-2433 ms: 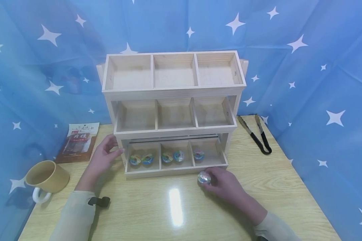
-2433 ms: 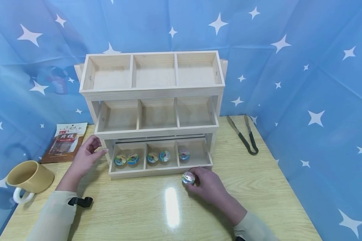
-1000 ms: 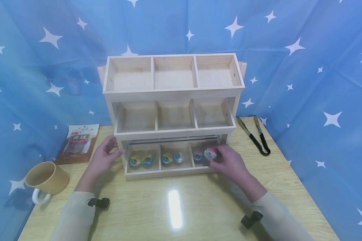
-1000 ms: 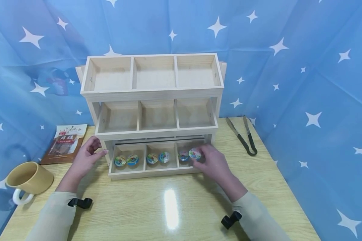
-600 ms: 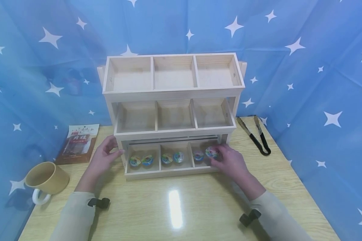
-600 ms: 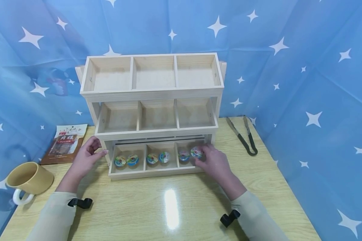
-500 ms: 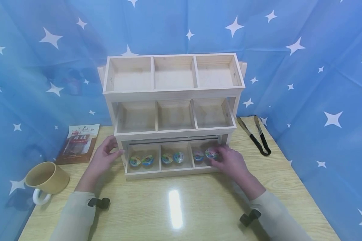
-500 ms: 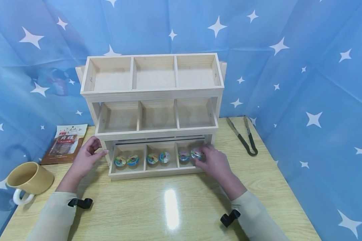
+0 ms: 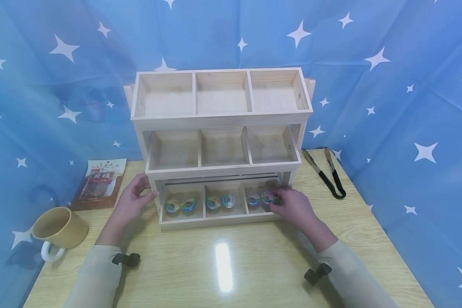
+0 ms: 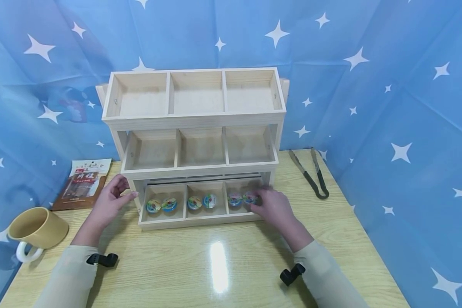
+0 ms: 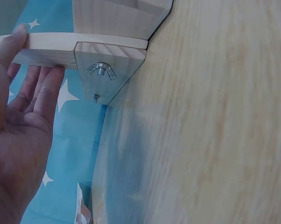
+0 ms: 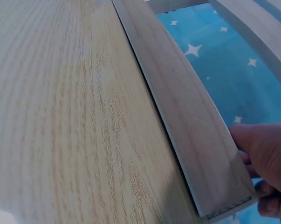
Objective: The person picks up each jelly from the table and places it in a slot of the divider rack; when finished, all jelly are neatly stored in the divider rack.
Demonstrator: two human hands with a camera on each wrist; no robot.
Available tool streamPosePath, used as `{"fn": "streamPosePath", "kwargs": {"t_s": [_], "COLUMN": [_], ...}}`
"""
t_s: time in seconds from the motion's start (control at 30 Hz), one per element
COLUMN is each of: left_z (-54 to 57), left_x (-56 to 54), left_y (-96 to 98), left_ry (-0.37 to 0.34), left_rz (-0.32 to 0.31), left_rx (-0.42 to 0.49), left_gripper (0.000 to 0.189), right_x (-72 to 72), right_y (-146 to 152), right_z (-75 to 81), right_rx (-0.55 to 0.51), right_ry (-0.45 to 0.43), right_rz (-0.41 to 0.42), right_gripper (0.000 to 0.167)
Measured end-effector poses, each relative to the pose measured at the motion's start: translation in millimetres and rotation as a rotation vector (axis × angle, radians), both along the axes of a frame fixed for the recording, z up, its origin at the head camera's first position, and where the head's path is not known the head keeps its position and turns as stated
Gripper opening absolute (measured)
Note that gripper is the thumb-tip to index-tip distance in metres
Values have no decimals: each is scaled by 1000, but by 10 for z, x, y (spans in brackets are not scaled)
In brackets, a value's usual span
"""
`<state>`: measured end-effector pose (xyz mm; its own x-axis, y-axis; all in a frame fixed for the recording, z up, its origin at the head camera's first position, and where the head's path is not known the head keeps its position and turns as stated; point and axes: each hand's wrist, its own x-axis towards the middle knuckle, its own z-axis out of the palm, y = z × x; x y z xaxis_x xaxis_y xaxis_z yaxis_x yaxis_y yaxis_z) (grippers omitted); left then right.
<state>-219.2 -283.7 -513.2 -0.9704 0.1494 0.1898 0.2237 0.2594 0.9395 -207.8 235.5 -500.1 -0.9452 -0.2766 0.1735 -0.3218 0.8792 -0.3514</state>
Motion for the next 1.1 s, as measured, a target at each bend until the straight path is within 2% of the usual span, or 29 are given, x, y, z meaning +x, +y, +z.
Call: {"fn": "streamPosePath", "kwargs": {"t_s": [0.33,0.7,0.83,1.1], "left_z": [21,7,6,-6], "left_x": [11,-6,-11,-11], "left_y": [-11,-15,-13,-12], "left_ry": [-18,-20,-15,-13], "left_rz": [5,0,1,0], "left_rx": [-9,-2,-2,-1], "left_gripper": [63,62,62,63], "right_x": [-34,-15,-10,7], "right_y": [-26,-10,1,25], "right_z": [23,52,54,31], "right_rx": [38,-10,-20,-63], "right_ry": [-59,-109,-104,-60], "right_rz": [-2,-18,-14,10], "right_gripper": [37,40,39,54]}}
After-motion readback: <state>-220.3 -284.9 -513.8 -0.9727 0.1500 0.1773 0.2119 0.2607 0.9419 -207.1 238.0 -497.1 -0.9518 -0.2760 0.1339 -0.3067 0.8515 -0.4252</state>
